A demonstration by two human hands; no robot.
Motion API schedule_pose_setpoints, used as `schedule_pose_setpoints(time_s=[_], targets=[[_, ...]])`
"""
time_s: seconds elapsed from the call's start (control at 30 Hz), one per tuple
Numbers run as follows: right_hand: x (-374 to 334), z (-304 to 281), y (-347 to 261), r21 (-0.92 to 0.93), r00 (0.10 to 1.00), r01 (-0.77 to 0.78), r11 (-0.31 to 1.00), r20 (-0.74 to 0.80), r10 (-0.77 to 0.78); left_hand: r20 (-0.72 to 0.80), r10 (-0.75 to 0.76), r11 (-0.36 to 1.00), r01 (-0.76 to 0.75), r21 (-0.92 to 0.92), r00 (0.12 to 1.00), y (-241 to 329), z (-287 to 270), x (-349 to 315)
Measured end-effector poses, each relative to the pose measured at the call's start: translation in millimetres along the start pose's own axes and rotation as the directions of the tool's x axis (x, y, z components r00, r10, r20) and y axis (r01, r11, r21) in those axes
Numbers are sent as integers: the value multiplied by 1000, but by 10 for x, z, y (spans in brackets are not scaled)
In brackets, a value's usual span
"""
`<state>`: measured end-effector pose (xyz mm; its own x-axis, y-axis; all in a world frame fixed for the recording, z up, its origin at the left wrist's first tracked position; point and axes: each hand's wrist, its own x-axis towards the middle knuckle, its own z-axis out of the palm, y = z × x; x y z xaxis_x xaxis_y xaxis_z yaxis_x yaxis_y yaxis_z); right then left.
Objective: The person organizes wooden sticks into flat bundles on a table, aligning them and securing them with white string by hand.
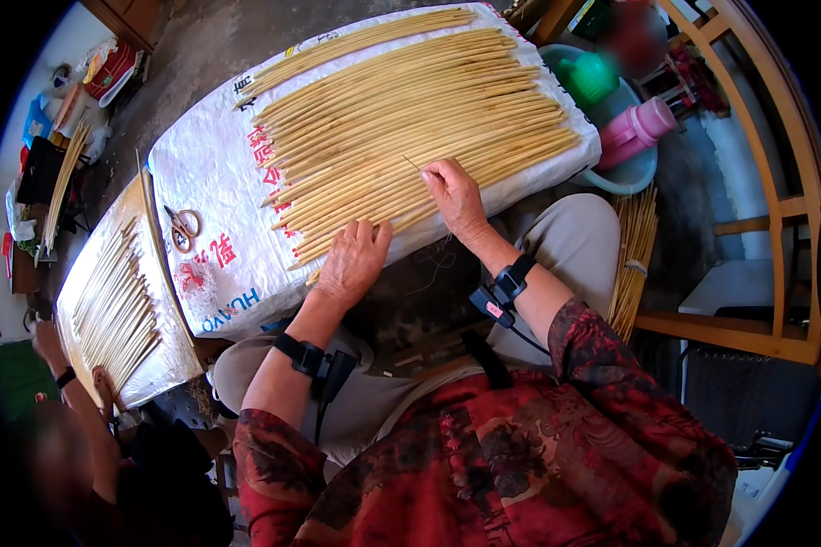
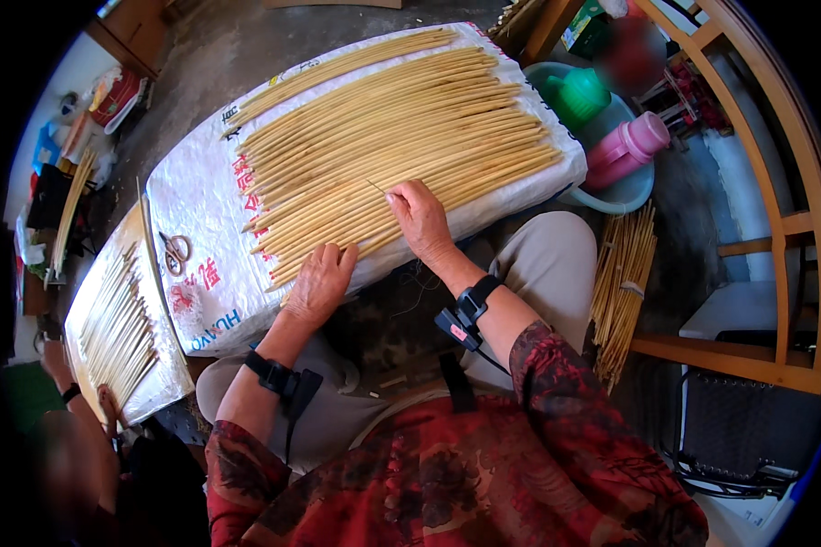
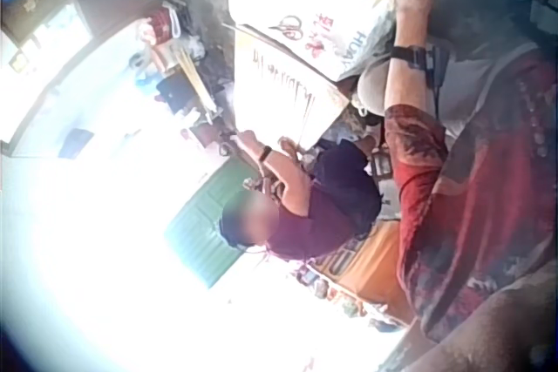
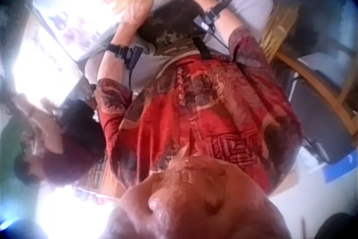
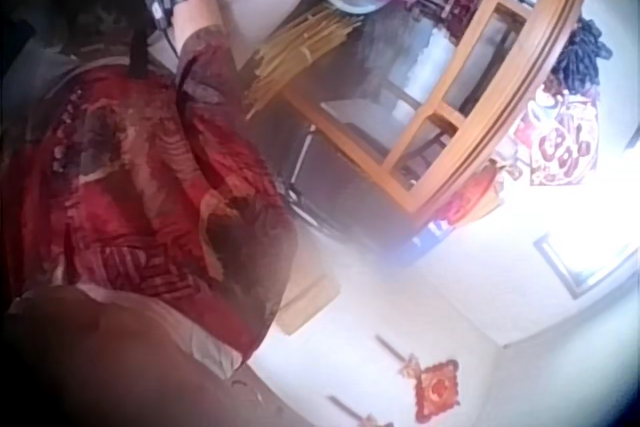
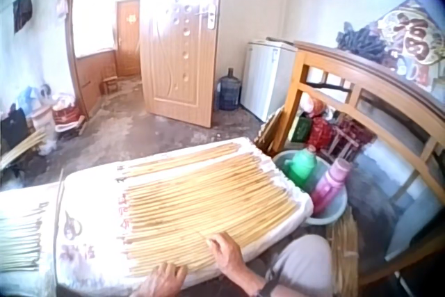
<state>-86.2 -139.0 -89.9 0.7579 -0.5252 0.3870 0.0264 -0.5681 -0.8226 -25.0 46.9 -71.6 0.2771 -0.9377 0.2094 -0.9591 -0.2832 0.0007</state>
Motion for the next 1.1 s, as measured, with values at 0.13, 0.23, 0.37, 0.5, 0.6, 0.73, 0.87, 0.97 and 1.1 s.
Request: schedule_pose_setpoints(time_s=[0.13, 0.23, 0.37, 0.5, 0.6, 0.73, 0.87, 0.97, 1.1], targets=[[-6, -7, 6, -6, 1000, 3, 1000, -1, -3, -35, -19, 999, 17, -40, 999, 12, 36, -30], [-9, 5, -18, -5, 1000, 13, 1000, 2, -13, -75, -26, 994, 18, -110, 997, -12, 91, -68], [-12, 11, -25, 47, 999, -48, 998, -13, 49, -105, -19, 993, 7, -116, 994, -8, 110, -71], [-12, 6, -4, -25, 999, 18, 1000, -34, -18, -81, -60, 989, 48, -138, 995, 10, 94, -67], [-37, 10, -15, 1, 1000, 7, 1000, -31, -7, -85, -110, 948, 78, -309, 990, -14, 42, -55], [-23, 18, -26, -10, 999, 19, 1000, -39, -20, -6, -177, 888, 157, -431, 984, -53, -47, -44], [-26, 11, -47, -1, 1000, -7, 1000, -14, 6, 126, -193, 834, 230, -501, 973, -89, -132, -4], [-31, 26, -60, -7, 1000, 11, 1000, -7, -11, 196, -243, 797, 311, -517, 950, -132, -69, -24], [-31, 25, -62, -2, 999, -35, 999, -5, 35, 288, -268, 611, 393, -687, 919, -208, 15, -39]])
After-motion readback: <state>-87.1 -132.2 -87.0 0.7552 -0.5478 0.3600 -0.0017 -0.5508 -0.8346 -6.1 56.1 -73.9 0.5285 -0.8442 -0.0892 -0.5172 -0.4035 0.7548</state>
